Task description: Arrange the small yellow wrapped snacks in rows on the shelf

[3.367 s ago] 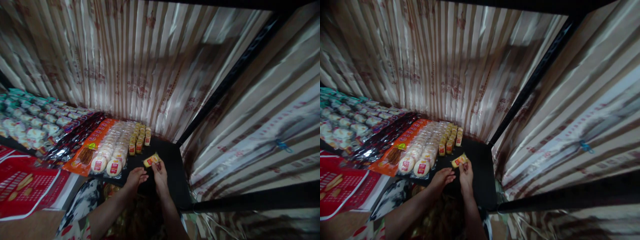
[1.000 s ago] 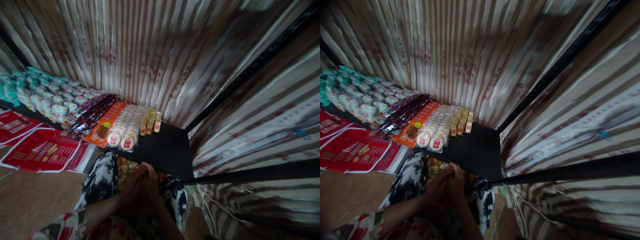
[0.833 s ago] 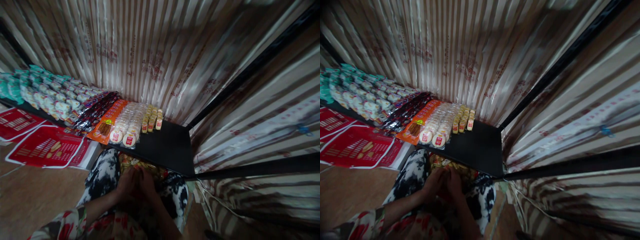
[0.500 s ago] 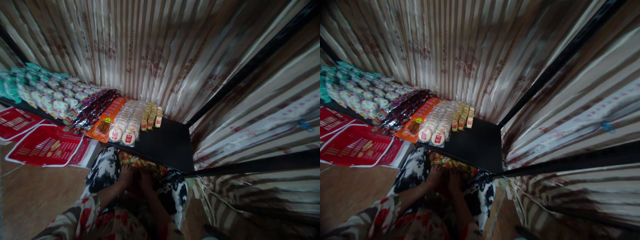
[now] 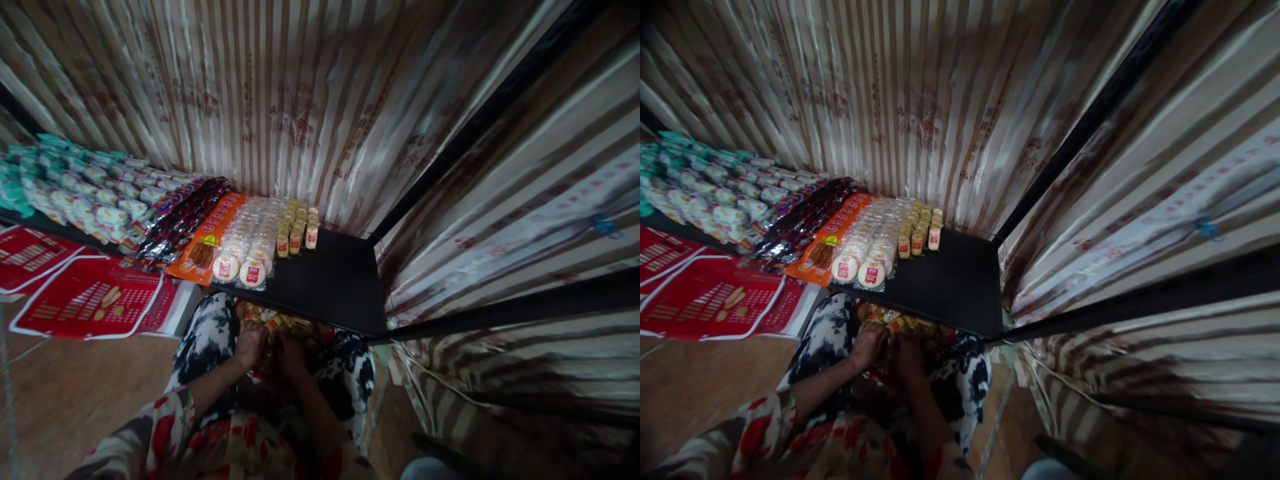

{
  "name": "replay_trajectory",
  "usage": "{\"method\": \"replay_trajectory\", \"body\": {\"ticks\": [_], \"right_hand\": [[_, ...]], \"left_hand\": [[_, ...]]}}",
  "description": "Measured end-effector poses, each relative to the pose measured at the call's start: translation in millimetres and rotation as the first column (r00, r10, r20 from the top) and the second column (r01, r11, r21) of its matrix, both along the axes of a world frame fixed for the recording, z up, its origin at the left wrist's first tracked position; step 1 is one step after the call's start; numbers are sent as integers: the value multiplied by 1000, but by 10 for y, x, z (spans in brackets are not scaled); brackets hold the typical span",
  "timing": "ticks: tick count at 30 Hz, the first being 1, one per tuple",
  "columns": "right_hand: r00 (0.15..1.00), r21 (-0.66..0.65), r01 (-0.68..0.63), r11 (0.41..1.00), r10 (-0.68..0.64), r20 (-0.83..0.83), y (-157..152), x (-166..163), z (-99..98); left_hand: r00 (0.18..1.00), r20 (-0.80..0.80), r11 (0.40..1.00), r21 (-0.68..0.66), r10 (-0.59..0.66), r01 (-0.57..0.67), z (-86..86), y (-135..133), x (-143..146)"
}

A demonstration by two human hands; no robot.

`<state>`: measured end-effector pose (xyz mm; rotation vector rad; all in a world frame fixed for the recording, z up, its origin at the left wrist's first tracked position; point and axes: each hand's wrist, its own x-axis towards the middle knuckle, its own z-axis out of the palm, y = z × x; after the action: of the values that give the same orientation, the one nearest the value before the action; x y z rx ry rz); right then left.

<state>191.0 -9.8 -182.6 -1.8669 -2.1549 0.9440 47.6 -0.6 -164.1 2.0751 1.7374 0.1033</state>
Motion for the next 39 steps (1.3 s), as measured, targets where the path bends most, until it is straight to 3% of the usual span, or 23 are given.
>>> {"method": "replay_trajectory", "body": {"ticks": [9, 14, 20, 24, 27, 34, 39], "right_hand": [[987, -13, 120, 993, -121, -103, -30, 35, -103], [974, 11, 162, 987, -159, -160, -39, 50, -122], [961, 84, 103, 991, -77, -265, -36, 61, -2], [951, 139, 59, 989, -13, -309, -44, 80, 137], [936, 125, 99, 987, -50, -348, -48, 100, 238], [795, -28, 195, 981, -174, -581, -19, 183, 531], [696, -82, 168, 982, -177, -696, 64, 231, 733]], "left_hand": [[999, 31, 999, -34, -35, 36, -11, -43, 125], [996, 84, 999, -29, 30, -27, 55, -23, 135], [958, 224, 983, -76, 179, -166, 210, 20, -7], [876, 346, 937, -209, 337, -278, 317, 112, -79], [779, 455, 895, -328, 431, -303, 431, 180, -79], [513, 653, 824, -512, 557, -244, 755, 328, -2], [399, 731, 829, -530, 554, -179, 953, 410, 60]]}}
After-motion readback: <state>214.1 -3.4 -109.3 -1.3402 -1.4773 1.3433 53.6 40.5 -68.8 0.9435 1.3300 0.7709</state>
